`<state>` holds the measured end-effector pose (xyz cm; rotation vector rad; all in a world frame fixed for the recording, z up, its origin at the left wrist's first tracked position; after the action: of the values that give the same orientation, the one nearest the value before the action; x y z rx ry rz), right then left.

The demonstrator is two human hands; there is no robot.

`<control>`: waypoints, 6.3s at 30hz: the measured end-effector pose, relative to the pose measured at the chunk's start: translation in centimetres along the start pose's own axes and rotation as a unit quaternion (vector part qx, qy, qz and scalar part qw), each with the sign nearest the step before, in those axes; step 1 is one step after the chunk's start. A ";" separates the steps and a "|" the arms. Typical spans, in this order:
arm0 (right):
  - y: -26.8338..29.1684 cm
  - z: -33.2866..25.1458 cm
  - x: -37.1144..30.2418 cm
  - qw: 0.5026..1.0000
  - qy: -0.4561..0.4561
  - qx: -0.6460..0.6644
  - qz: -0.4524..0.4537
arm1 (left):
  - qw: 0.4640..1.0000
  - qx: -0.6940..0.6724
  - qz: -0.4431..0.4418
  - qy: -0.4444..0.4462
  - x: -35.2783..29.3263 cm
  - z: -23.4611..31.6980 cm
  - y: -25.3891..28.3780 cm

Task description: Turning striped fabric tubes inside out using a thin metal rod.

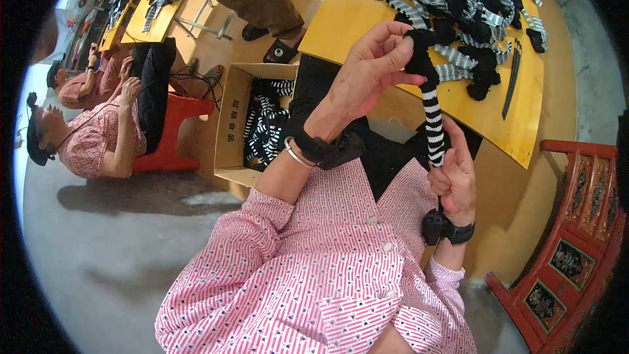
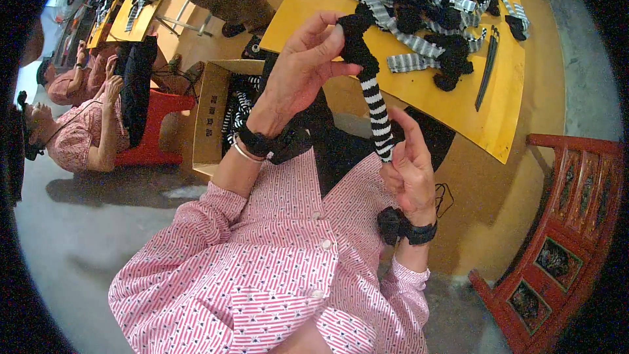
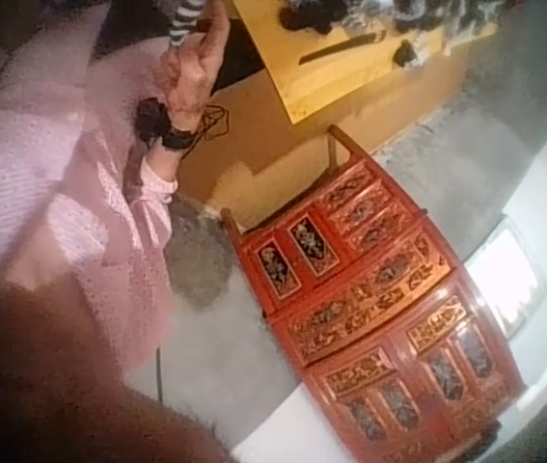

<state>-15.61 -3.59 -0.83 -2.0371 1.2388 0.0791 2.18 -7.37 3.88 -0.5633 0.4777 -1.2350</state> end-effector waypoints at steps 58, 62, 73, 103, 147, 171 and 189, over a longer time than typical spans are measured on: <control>0.5 -0.2 -0.2 0.997 0.036 -0.068 0.023 | 0.988 -0.140 -0.049 0.045 -0.7 -1.6 -0.5; 0.1 0.4 0.0 1.000 -0.002 -0.009 0.003 | 0.987 -0.149 -0.055 0.039 -0.6 -1.4 -0.4; -1.3 -1.0 0.1 0.992 0.065 -0.103 0.036 | 0.988 -0.141 -0.067 0.020 -0.1 -0.1 -0.3; 0.1 -0.3 0.6 0.961 0.099 -0.254 0.052 | 0.990 -0.111 0.086 0.009 -0.3 0.7 0.0; 1.4 -4.2 10.9 0.654 0.370 -0.632 0.191 | 0.892 0.446 -0.025 0.065 -1.2 -1.0 9.3; 6.4 -5.9 6.1 0.881 0.197 -0.407 0.136 | 0.591 0.638 -0.493 -0.038 -2.3 -17.6 4.6; 5.3 -7.4 6.5 0.884 0.207 -0.378 0.179 | 0.642 0.576 -0.502 0.062 -3.3 -10.6 2.3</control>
<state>-18.63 -14.37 -1.09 -2.5204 2.0981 0.3679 -3.56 -5.18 -5.63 0.5021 -0.6997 -2.3049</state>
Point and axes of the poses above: each hand's wrist, its own x-axis towards the middle knuckle, its own y-axis out of the back of the hand, z = x × y, the point moved 7 cm from there along x, towards the middle knuckle, and after that the axes turned 8 degrees about z, right-handed, at the moved point
